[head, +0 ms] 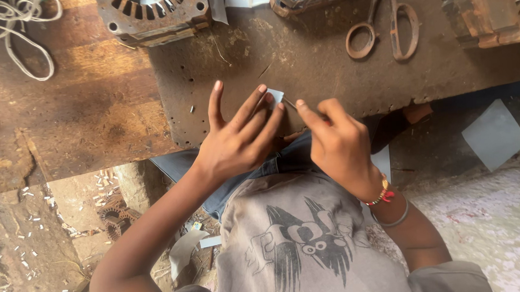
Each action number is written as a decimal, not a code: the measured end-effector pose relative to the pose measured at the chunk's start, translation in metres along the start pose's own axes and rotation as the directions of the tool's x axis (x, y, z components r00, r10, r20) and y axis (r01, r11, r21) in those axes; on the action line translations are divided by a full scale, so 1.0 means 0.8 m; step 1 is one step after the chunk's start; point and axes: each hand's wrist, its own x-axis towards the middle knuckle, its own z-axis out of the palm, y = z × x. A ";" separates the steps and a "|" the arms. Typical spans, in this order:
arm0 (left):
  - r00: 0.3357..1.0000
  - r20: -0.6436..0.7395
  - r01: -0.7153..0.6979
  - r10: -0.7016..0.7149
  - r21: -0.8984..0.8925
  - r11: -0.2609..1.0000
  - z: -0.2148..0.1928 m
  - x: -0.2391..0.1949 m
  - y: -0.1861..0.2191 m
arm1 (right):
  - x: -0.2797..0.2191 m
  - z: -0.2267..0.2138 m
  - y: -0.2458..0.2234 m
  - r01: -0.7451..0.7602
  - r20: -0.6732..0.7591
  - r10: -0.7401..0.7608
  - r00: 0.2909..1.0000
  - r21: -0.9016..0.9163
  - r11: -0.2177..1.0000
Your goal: The person uses a thin metal tool to press and score small white insulating strips on a wooden workbench next to a motor stator.
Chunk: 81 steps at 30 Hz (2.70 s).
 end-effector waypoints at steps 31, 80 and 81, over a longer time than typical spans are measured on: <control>0.989 0.057 0.136 -0.133 -0.043 0.990 0.011 0.008 -0.001 | 0.016 0.004 0.028 0.449 0.150 -0.426 0.892 -0.384 0.806; 0.990 -0.112 -0.061 0.081 0.173 0.983 0.009 -0.017 -0.001 | -0.004 0.013 0.015 0.211 0.108 -0.188 0.976 -0.272 0.939; 0.992 -0.097 -0.057 0.078 0.199 0.978 0.009 -0.016 -0.001 | -0.002 0.012 0.015 0.255 0.108 -0.232 0.967 -0.314 0.914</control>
